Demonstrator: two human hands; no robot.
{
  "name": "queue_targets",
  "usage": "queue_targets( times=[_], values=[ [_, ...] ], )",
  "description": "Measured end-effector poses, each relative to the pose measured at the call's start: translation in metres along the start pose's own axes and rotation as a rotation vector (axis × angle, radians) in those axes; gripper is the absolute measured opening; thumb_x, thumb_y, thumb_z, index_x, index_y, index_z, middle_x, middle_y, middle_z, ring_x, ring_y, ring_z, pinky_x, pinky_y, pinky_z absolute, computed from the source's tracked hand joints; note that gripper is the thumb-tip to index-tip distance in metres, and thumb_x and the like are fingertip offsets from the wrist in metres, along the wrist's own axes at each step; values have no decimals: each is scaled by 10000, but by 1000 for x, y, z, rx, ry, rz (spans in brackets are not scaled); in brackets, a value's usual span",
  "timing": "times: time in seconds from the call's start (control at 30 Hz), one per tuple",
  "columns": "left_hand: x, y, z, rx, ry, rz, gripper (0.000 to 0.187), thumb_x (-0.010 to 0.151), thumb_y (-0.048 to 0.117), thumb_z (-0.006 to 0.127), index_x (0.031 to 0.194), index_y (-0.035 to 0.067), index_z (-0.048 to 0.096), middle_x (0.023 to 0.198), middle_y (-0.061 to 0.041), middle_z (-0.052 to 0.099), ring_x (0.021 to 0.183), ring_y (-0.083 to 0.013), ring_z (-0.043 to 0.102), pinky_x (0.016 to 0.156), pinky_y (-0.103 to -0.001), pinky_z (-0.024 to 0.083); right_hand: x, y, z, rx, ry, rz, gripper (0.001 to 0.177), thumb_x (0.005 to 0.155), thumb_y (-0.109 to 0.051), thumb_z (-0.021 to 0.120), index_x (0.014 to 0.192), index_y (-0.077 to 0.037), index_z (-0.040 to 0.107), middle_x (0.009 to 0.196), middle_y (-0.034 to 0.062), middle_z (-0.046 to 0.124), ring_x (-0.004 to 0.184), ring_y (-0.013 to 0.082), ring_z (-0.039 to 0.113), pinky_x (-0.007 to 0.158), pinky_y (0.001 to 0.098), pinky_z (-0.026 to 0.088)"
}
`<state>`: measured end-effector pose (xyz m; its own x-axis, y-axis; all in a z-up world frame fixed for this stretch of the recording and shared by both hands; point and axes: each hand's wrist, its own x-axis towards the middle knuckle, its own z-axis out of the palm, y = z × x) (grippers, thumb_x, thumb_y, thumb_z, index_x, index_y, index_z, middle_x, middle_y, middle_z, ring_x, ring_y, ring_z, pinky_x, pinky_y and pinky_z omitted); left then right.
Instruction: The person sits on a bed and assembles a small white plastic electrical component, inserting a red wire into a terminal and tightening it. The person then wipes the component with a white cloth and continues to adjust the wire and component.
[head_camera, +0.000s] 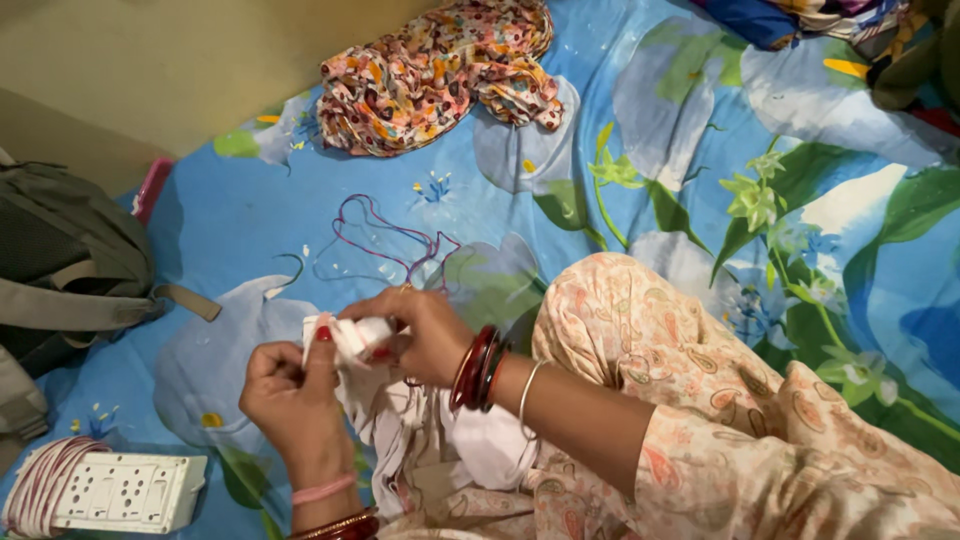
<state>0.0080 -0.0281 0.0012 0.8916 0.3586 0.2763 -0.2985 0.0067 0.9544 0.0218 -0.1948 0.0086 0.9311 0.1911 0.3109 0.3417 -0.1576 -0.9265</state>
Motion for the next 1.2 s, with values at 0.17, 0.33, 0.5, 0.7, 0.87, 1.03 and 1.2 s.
queue_targets(
  times=[0.17,0.33,0.5,0.7,0.87,1.03,1.2],
  values=[
    [7,-4,-4,-128,33,-87,292,947,-35,773,876,68,510,749,6,540,626,-56,470,549,-216,360,-5,-19,5,-89,21,-227,572,716,62,811,1250,-120,717,1109,112,722,998,248,709,855,300,639],
    [-5,10,6,-116,-119,-35,255,877,-40,750,912,89,534,860,27,596,776,-55,588,675,-206,499,4,-9,4,-11,121,63,499,762,43,785,1231,-116,726,1096,111,765,920,209,766,805,315,621],
    [-3,-2,9,-112,-34,-83,248,907,-61,733,894,65,520,851,1,620,770,-63,577,687,-203,484,7,-6,1,-38,57,1,441,756,26,827,1165,-112,740,1068,99,771,913,221,770,785,336,620],
    [6,-28,-7,-254,-20,-128,244,935,-66,733,925,59,524,839,-30,617,693,-77,550,626,-213,444,-8,-13,13,-240,43,-235,536,696,4,871,1193,-134,726,1067,89,687,977,293,693,818,379,593],
    [10,-25,-11,-218,-24,-146,209,925,2,747,973,61,553,837,-27,638,702,-86,609,642,-230,527,-3,-18,8,-235,73,-222,603,696,-32,841,1273,-69,673,1119,136,673,1001,328,674,829,400,570],
    [11,-20,-17,-177,-83,3,265,953,-36,790,1062,48,563,911,-3,591,796,-79,579,718,-213,496,7,-15,4,-274,-43,108,500,828,-212,855,1267,-57,672,1002,180,741,904,302,728,811,414,565],
    [5,-16,-11,-109,-117,-39,282,904,-53,780,1040,61,561,889,-16,610,765,-84,594,678,-197,468,5,-4,11,-148,-8,285,424,780,-187,816,1190,-91,765,981,160,809,858,247,799,789,359,609]
  ],
)
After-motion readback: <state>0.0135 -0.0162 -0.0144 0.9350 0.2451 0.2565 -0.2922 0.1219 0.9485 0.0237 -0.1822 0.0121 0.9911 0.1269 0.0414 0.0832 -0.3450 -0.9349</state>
